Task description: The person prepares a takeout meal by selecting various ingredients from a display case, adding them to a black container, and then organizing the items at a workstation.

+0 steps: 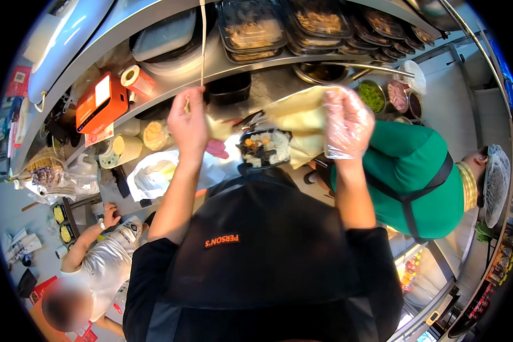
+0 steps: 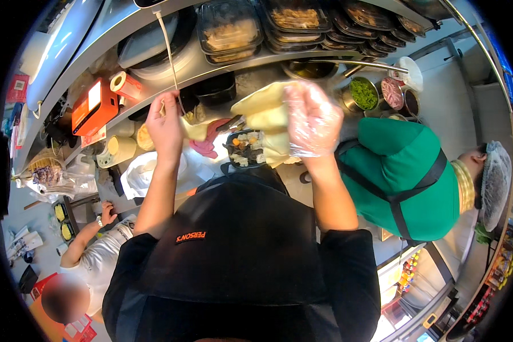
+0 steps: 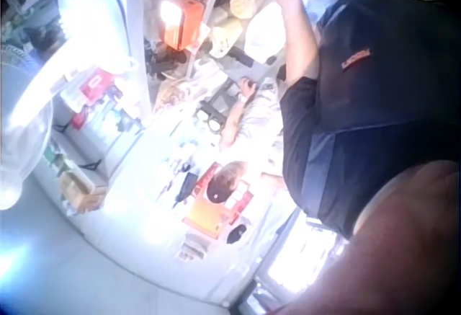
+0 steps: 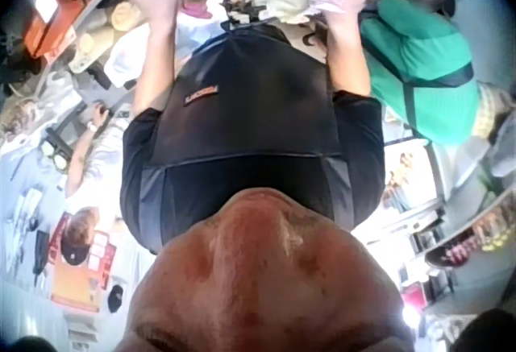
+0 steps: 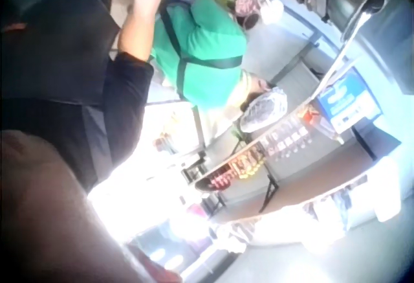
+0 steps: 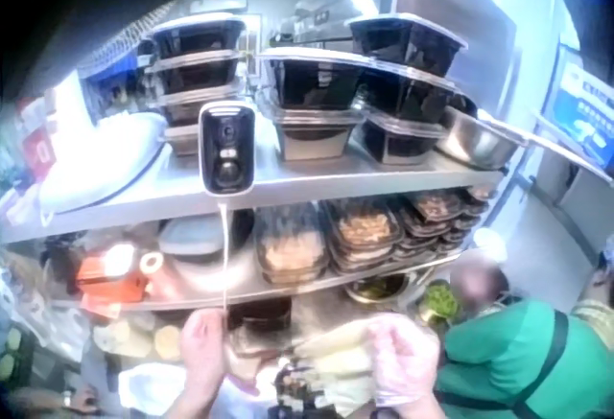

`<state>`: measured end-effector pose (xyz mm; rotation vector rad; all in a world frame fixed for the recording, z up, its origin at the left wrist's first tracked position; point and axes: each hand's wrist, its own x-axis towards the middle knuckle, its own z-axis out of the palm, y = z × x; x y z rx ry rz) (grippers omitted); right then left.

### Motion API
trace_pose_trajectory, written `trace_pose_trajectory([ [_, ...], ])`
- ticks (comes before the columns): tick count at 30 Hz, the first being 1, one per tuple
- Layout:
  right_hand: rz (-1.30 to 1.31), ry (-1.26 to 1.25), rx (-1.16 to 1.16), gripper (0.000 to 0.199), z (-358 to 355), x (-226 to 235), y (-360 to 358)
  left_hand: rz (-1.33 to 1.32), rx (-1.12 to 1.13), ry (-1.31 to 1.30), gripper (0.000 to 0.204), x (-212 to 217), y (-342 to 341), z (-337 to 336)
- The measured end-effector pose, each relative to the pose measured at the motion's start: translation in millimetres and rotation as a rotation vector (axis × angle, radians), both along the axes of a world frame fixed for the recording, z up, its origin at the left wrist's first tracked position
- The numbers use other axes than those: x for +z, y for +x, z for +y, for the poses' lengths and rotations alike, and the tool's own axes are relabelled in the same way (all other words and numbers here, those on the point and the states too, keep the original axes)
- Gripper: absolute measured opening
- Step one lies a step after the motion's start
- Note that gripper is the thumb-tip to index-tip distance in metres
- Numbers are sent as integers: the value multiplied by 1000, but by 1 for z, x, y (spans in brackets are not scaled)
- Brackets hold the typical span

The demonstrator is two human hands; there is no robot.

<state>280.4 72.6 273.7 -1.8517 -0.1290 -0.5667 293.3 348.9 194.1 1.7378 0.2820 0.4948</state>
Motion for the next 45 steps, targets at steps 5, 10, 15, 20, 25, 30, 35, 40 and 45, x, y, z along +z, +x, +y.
trace_pose_trajectory([
  [5,4,24,-8,13,-19,13,-7,62,-162,-62,20,-2,-22,8],
  [10,19,-36,-91,11,-30,19,-21,367,-482,-613,54,-1,-38,10],
  [15,181,30,-322,11,-63,-12,-95,790,-784,-935,62,-36,-52,-35],
  [20,481,-80,-557,14,-76,-44,-195,1071,-1036,-535,45,-115,-101,-77],
  [25,591,-130,-844,23,-116,-43,-335,770,-1782,62,31,-172,-131,-134],
  [30,609,-70,-1044,29,-174,-68,-491,618,-1962,348,23,-114,-200,-289],
  [35,372,231,-1208,16,-230,-93,-636,184,-2157,250,19,-94,-332,-509],
  [40,506,367,-1433,11,-254,-104,-758,-10,-2293,269,19,-108,-509,-772],
  [45,517,174,-1782,13,-264,-102,-820,-564,-2314,526,17,-194,-651,-993],
])
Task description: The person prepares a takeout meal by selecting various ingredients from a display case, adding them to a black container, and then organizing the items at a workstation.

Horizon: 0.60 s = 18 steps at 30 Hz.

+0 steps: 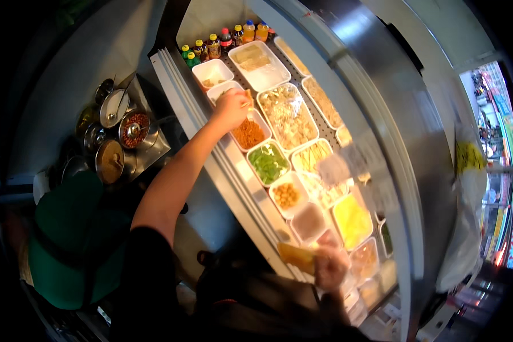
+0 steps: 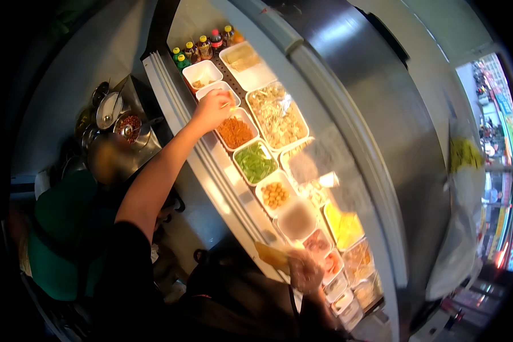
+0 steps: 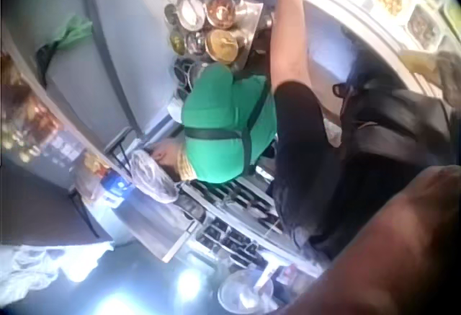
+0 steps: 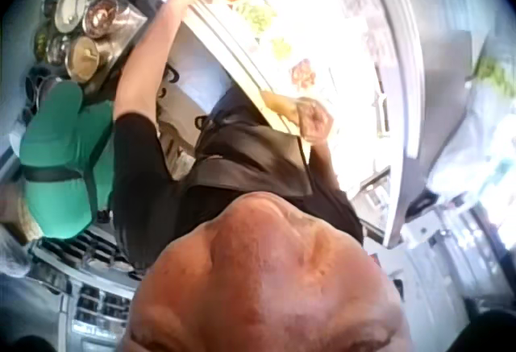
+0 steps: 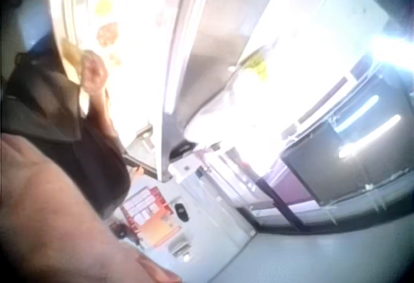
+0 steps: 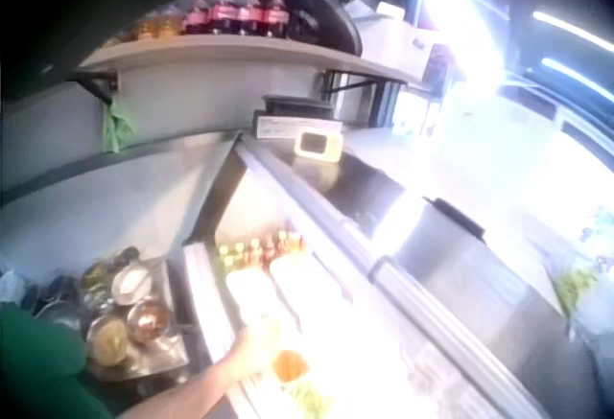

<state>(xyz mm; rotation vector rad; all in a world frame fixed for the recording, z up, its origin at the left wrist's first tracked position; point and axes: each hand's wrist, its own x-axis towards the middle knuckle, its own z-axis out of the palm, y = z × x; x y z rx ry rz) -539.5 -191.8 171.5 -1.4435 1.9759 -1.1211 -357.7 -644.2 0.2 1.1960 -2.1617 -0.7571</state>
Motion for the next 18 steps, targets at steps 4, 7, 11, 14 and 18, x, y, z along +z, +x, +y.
trace_pose_trajectory([
  [4,83,70,-196,11,-3,-28,-36,-33,-45,0,14,-82,-97,-109],
  [7,129,124,-249,14,-7,-52,-58,-110,36,84,19,-138,-140,-158],
  [11,191,208,-350,18,-15,-75,-65,-288,-48,166,42,-151,-188,-170],
  [14,199,237,-333,21,-23,-83,-67,-489,-183,314,70,-155,-181,-177],
  [18,210,240,-316,25,-32,-84,-63,-511,-212,243,56,-142,-162,-173],
])
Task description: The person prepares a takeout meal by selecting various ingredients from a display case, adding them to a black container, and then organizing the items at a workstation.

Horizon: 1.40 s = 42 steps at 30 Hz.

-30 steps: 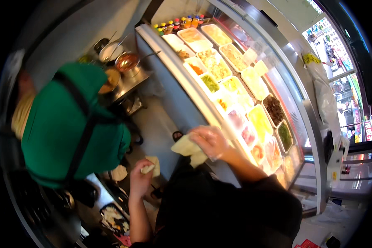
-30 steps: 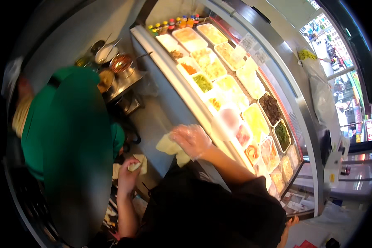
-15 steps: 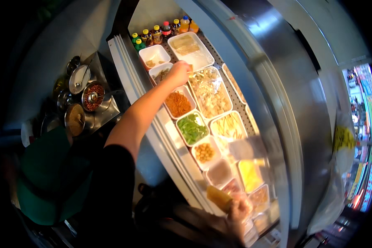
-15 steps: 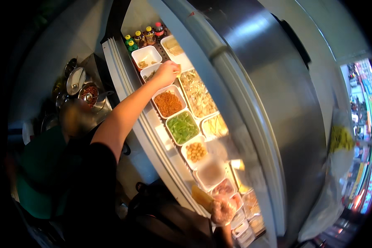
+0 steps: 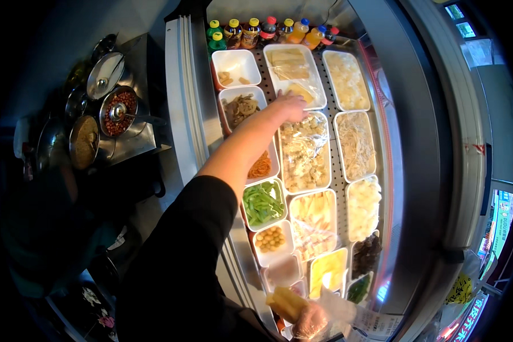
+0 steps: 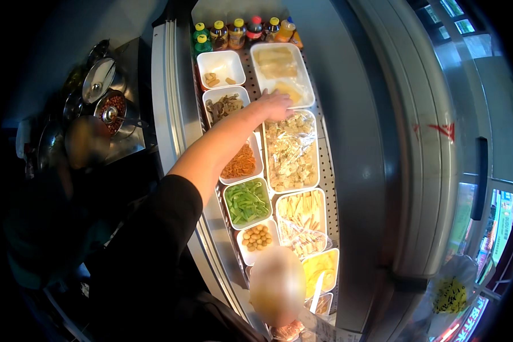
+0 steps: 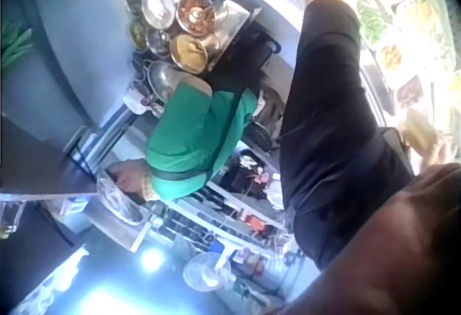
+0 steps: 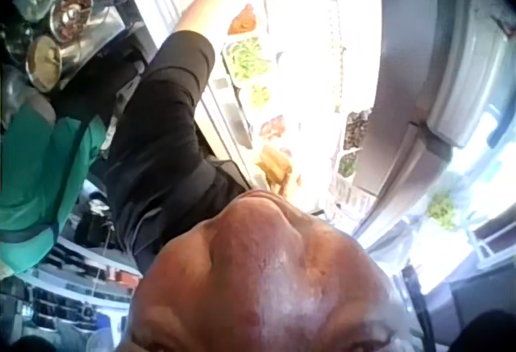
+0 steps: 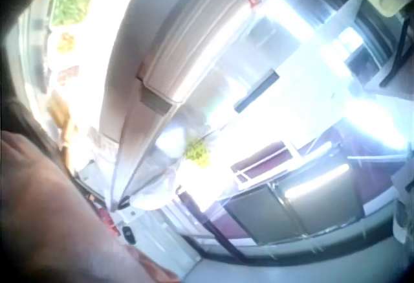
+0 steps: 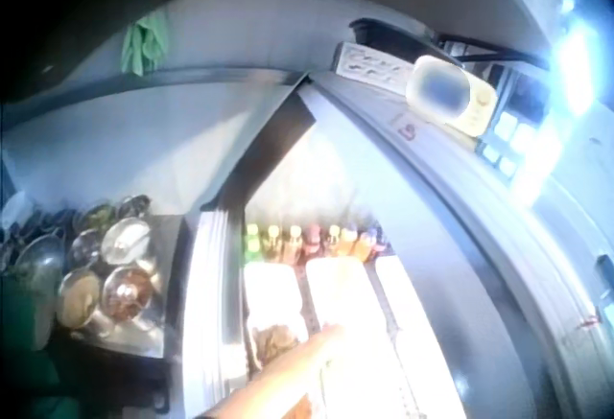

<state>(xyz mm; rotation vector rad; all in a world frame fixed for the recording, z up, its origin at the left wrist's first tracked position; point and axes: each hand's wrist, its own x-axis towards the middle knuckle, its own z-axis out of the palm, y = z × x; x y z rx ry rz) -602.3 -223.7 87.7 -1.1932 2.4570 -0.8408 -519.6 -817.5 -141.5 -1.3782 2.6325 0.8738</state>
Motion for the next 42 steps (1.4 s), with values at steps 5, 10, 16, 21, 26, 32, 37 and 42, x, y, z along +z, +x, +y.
trace_pose_trajectory([
  [5,-26,-102,130,30,-3,-6,6,-23,-79,137,39,68,43,34],
  [10,-125,-249,408,26,-46,32,73,952,153,220,40,211,158,204],
  [16,284,-299,504,20,-78,101,209,1684,287,1267,94,186,325,448],
  [21,-518,-455,869,24,-64,116,340,1683,345,771,50,215,455,593],
  [26,-869,-247,1087,22,20,123,476,1864,826,482,39,251,548,746],
  [32,-1034,297,1459,27,95,92,553,1558,1174,47,36,296,648,920],
  [37,-399,101,2240,78,150,98,649,924,1166,2,36,341,706,1003],
  [42,-568,-39,2822,84,220,121,766,545,1140,-28,38,372,740,1045],
])
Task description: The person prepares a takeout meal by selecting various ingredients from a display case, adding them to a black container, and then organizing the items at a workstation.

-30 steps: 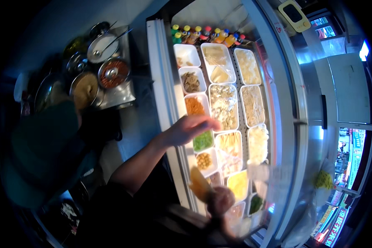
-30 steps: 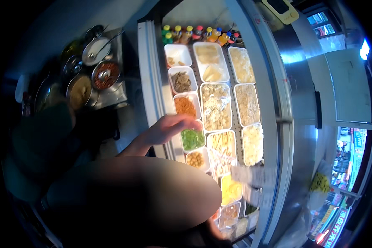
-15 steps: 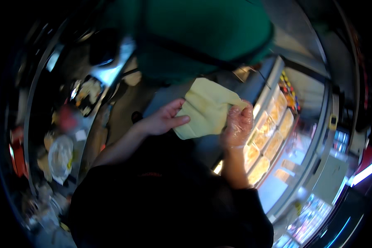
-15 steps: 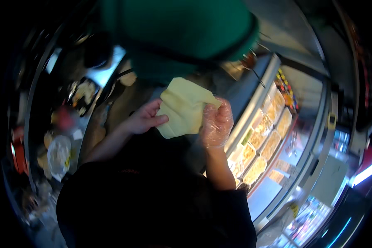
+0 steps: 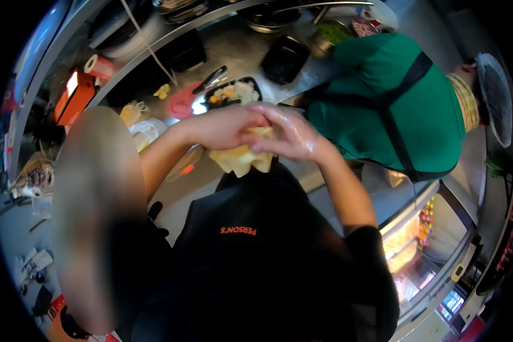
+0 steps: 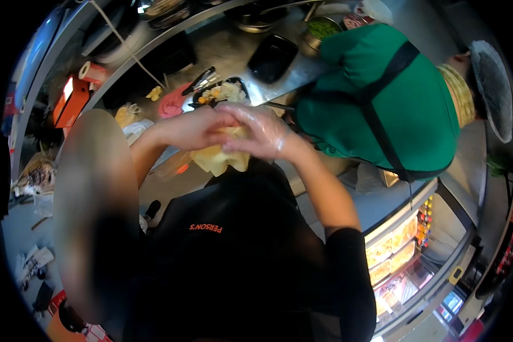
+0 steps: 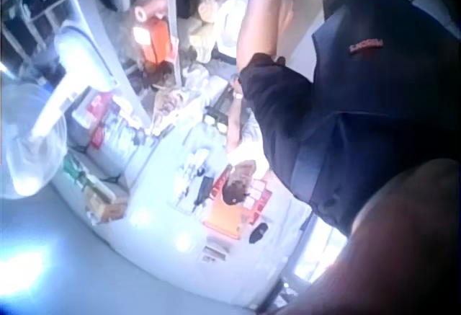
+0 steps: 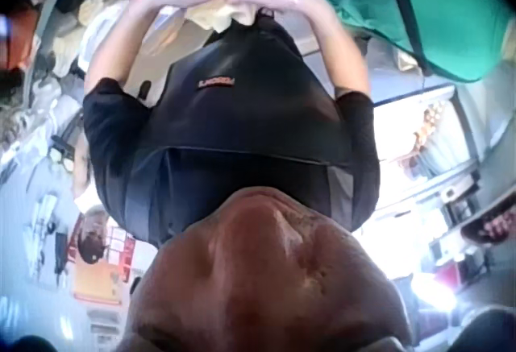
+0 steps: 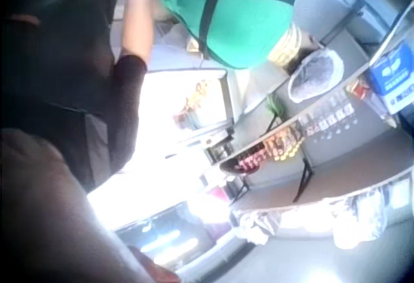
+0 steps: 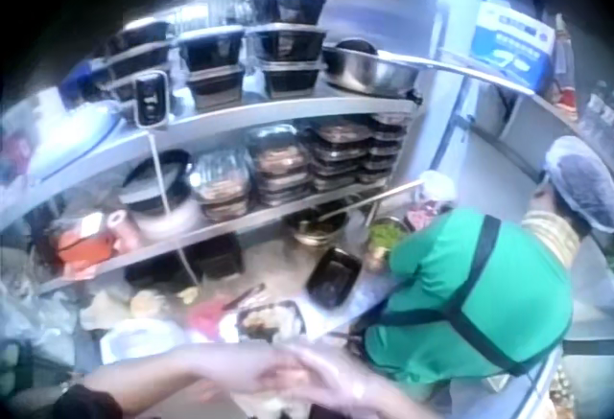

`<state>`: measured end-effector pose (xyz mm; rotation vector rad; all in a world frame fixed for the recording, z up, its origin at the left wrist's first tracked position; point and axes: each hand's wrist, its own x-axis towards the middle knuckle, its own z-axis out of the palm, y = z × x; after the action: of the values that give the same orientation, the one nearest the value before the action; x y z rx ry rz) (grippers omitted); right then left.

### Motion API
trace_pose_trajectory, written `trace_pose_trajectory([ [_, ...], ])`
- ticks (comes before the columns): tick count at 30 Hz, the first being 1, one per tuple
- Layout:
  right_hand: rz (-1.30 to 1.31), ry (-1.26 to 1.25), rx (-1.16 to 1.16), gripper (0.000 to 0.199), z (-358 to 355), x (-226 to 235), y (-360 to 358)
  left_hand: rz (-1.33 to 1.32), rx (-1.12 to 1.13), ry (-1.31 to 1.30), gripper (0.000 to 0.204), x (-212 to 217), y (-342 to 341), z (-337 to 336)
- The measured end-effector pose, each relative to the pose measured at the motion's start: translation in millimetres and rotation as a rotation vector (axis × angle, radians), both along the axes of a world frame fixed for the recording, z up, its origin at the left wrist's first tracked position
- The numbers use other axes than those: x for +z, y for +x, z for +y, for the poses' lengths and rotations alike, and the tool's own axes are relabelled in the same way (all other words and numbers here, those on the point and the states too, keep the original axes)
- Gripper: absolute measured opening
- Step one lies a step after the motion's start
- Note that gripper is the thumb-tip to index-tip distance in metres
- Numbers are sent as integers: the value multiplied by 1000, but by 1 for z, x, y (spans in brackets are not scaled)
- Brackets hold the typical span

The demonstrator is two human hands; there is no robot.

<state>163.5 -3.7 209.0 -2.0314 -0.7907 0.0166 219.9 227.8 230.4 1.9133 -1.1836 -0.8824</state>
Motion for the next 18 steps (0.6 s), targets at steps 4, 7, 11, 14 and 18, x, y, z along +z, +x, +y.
trace_pose_trajectory([
  [4,124,-43,55,56,20,-16,40,22,343,336,42,34,6,24],
  [7,-35,-43,205,24,21,-8,54,80,386,351,44,32,-1,36],
  [11,12,-80,308,20,23,-12,55,189,385,228,36,-13,-21,49],
  [14,73,-247,296,17,16,-18,53,322,563,237,35,-30,-37,35],
  [18,23,-292,365,19,8,-30,62,320,537,209,37,-34,-40,20],
])
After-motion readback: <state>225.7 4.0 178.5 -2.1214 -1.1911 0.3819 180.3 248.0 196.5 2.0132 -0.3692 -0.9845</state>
